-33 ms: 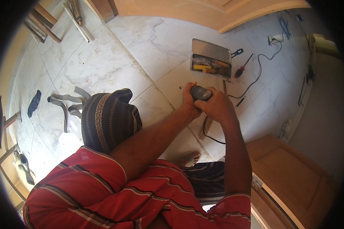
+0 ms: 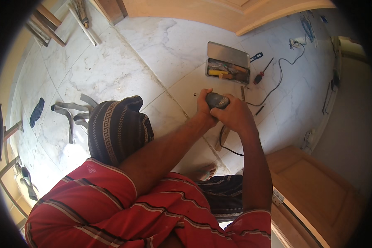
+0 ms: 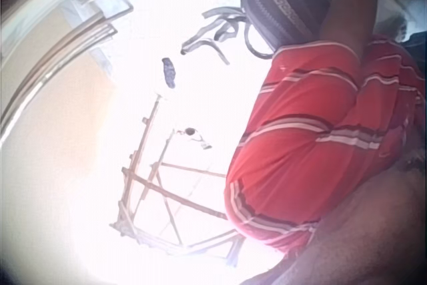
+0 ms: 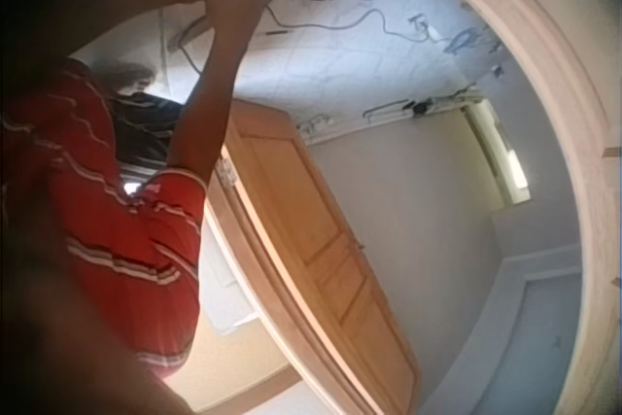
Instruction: The person uses a power drill to create pilot holes in a wooden door. They then position a metal hinge against the door edge and secure it by driving screws into the pre-drilled holes. The process involves repeated drilling and screwing to attach the hinge.
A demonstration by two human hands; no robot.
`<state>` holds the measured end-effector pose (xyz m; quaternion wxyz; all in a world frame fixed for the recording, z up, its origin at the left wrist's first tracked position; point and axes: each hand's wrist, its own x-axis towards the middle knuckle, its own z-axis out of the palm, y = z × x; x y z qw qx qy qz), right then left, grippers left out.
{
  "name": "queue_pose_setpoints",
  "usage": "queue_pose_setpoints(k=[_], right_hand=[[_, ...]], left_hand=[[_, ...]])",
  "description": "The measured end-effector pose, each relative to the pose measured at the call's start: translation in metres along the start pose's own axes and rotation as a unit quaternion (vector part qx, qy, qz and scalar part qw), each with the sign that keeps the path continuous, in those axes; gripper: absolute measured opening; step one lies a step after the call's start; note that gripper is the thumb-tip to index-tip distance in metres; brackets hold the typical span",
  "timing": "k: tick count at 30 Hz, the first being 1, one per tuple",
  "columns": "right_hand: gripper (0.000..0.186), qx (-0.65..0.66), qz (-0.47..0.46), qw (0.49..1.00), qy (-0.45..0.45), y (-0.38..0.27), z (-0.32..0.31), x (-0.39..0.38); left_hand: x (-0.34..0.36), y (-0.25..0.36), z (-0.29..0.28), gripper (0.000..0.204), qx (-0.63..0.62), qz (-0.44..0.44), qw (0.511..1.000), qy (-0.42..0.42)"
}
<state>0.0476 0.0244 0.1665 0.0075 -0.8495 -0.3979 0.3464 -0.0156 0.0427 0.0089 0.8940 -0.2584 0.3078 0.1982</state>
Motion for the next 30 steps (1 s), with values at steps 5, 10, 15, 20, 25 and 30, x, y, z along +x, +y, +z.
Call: queue_pose_setpoints(k=[5,10,15,20,25,30], right_hand=[[0.052,-0.011,-0.006,1.000,0.007,-0.001,0.000,0.001],[0.051,-0.009,0.003,1.000,0.001,-0.007,-0.003,0.002],[0.051,-0.003,-0.004,1.000,0.000,-0.003,-0.003,0.006],[0.051,0.000,-0.005,1.000,0.003,-0.003,-0.001,0.008],[0.051,-0.013,-0.012,1.000,0.005,-0.005,-0.002,0.008],[0.050,-0.011,-0.007,1.000,0.006,-0.007,-0.001,0.008]], left_hand=[[0.000,0.001,0.001,0.042,0.007,0.008,1.000,0.007],[-0.005,0.003,0.006,0.046,0.014,0.007,1.000,-0.001],[-0.005,0.003,0.008,0.048,0.008,0.011,1.000,-0.007],[-0.003,0.004,0.007,0.047,0.006,0.014,1.000,-0.001],[-0.007,0.004,0.009,0.045,0.005,0.018,1.000,-0.003],[-0.006,0.006,0.010,0.043,-0.001,0.019,1.000,0.003]])
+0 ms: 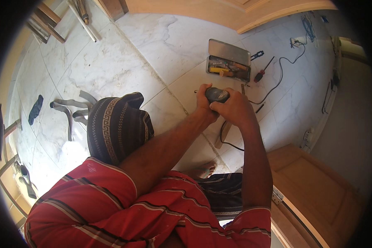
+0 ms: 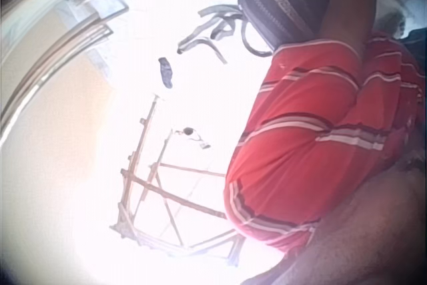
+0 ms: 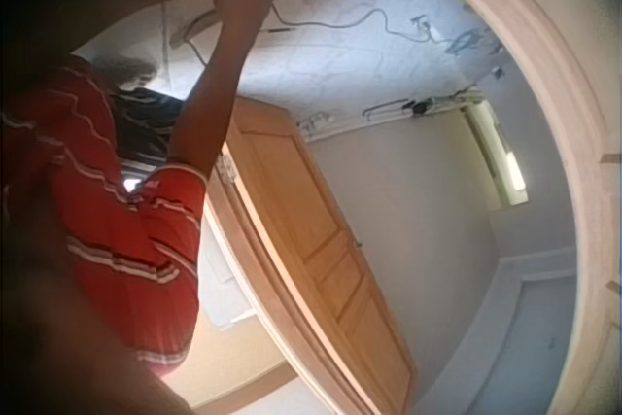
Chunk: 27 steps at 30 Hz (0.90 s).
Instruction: The person uses a power drill to create pilot holes in a wooden door. They then position a metal hinge against the door edge and secure it by driving screws into the pre-drilled holes. The process involves repeated drilling and screwing to attach the hinge.
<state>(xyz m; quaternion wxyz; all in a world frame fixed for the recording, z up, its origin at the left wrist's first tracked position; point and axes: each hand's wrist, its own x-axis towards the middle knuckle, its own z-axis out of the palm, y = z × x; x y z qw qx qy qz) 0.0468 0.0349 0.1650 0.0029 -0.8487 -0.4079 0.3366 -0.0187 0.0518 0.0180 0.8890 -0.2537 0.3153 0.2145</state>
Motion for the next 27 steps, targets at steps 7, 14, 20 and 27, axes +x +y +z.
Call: queue_pose_setpoints(k=[7,14,20,27], right_hand=[[0.049,0.006,-0.007,1.000,-0.003,-0.004,-0.001,-0.002],[0.051,0.019,-0.015,1.000,-0.002,0.002,0.001,-0.002],[0.057,0.062,-0.010,0.998,0.010,0.001,0.001,-0.003],[0.065,0.029,0.002,0.999,0.045,-0.017,-0.014,-0.022]], left_hand=[[0.001,0.001,-0.001,0.041,-0.004,0.003,1.000,0.007],[0.001,0.000,-0.003,0.040,-0.002,-0.001,1.000,0.011],[0.005,0.013,0.006,0.039,0.033,0.058,0.997,-0.024],[-0.018,0.004,0.031,0.040,0.023,0.063,0.996,-0.063]])
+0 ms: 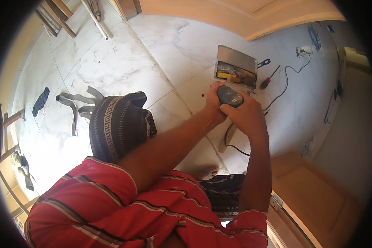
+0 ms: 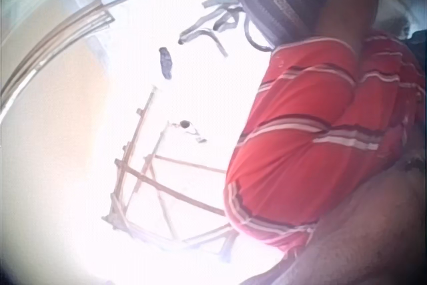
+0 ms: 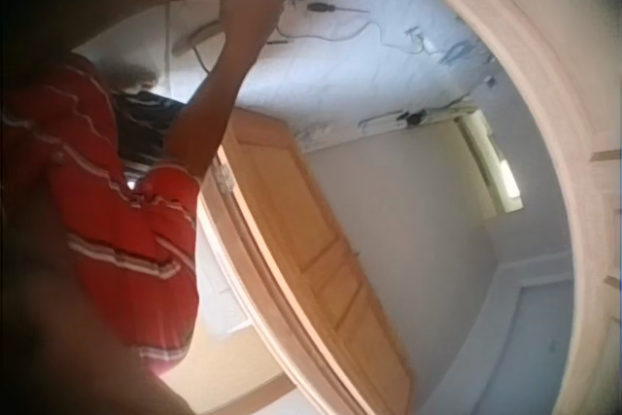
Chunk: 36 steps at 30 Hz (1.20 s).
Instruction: The person uses a power drill to create pilot holes in a wooden door. They then position a metal hinge against the door edge and secure it by driving screws into the pre-drilled holes. The process involves repeated drilling and screwing to attach the hinge.
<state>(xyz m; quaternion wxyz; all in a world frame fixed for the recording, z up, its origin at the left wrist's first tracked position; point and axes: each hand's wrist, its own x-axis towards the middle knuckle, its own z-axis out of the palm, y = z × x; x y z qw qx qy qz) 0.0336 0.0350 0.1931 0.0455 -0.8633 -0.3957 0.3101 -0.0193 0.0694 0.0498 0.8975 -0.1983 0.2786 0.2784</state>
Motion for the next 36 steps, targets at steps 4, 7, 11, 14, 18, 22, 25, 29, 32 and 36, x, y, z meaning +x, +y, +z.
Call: queue_pose_setpoints(k=[4,7,11,14,18,22,25,29,32,36], right_hand=[[0.066,-0.002,0.034,0.999,-0.026,0.023,-0.002,-0.003],[0.063,0.018,0.041,0.998,-0.042,0.026,0.005,-0.005],[0.057,0.016,0.023,0.999,-0.042,0.025,0.012,-0.003],[0.053,0.005,0.019,0.999,-0.050,0.021,0.015,0.000],[0.052,0.000,0.008,0.999,-0.043,0.026,0.017,0.002],[0.053,-0.013,0.024,0.998,-0.061,0.024,0.014,0.007],[0.055,-0.026,0.024,0.997,-0.072,0.022,0.010,0.008],[0.056,0.005,0.022,0.999,-0.044,0.030,0.015,0.000],[0.056,0.010,0.023,0.999,-0.038,0.033,0.018,-0.001],[0.054,0.018,0.017,0.998,-0.050,0.027,0.019,0.001]], left_hand=[[0.007,-0.023,-0.023,0.033,-0.016,-0.077,0.996,0.053],[0.013,-0.027,-0.034,0.034,-0.029,-0.081,0.993,0.081],[0.007,-0.020,-0.037,0.036,-0.011,-0.086,0.991,0.097],[0.007,-0.018,-0.041,0.037,-0.010,-0.075,0.994,0.078],[0.013,-0.019,-0.046,0.038,-0.017,-0.083,0.995,0.061],[0.012,-0.018,-0.045,0.040,-0.013,-0.093,0.993,0.064],[0.009,-0.021,-0.042,0.040,-0.025,-0.097,0.992,0.075],[0.010,-0.022,-0.041,0.037,-0.011,-0.088,0.992,0.092],[0.009,-0.022,-0.041,0.035,-0.006,-0.072,0.993,0.094],[0.009,-0.018,-0.044,0.033,-0.021,-0.069,0.994,0.087]])
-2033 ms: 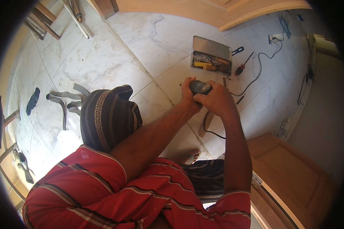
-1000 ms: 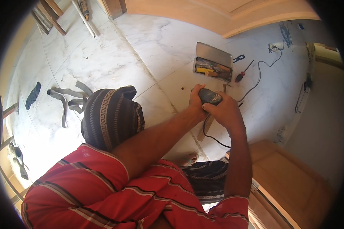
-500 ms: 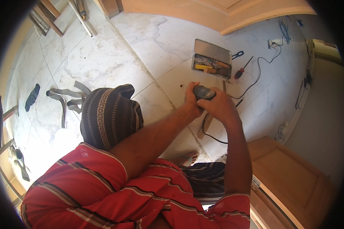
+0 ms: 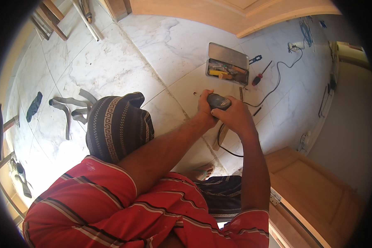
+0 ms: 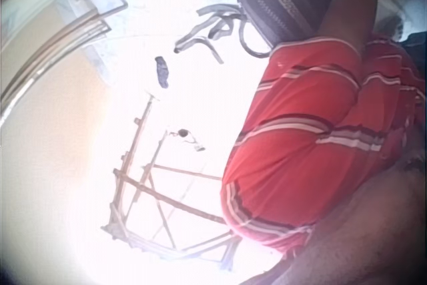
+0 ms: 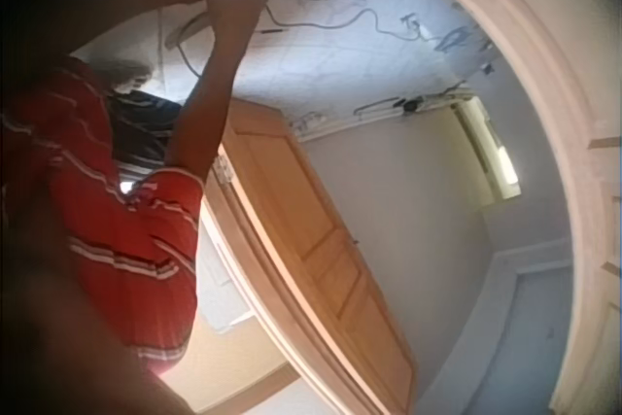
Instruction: The person uses a power drill to create pilot holes in a wooden door. They then position a metal hinge against the door edge and secure it by driving screws into the pre-drilled holes. The process involves repeated drilling and screwing to attach the hinge.
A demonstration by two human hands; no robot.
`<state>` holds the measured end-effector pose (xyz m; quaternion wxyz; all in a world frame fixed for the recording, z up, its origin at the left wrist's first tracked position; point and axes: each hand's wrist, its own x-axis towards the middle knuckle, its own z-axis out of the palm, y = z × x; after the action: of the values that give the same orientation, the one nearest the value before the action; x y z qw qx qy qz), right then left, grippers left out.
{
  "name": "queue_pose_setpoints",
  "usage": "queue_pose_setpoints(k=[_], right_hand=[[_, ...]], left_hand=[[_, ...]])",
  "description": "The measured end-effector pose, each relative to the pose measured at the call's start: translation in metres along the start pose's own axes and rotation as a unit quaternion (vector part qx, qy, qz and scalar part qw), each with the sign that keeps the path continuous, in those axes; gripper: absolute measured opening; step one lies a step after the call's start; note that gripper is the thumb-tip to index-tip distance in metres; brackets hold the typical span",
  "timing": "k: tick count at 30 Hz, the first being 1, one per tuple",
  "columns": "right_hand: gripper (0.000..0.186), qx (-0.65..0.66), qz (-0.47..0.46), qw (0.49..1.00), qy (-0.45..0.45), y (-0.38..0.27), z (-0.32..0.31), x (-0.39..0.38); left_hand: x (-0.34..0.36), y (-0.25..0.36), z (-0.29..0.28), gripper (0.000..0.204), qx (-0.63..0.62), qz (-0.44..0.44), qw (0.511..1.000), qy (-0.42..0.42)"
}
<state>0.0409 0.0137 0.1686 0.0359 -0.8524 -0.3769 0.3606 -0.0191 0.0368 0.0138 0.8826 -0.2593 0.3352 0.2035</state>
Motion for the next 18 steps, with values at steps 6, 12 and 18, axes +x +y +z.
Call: queue_pose_setpoints(k=[6,12,18], right_hand=[[0.051,-0.022,-0.006,1.000,-0.007,-0.0046,0.0006,0.0072],[0.051,-0.008,0.005,1.000,-0.013,-0.0024,-0.0013,0.0077],[0.051,-0.006,-0.006,1.000,-0.006,-0.0019,-0.0001,0.0064]], left_hand=[[0.0048,0.0057,-0.0024,0.034,0.013,-0.004,1.000,-0.002],[0.0058,0.0035,0.0000,0.034,0.017,0.002,1.000,0.017],[0.0076,0.0034,-0.0032,0.043,0.008,0.004,1.000,0.011]])
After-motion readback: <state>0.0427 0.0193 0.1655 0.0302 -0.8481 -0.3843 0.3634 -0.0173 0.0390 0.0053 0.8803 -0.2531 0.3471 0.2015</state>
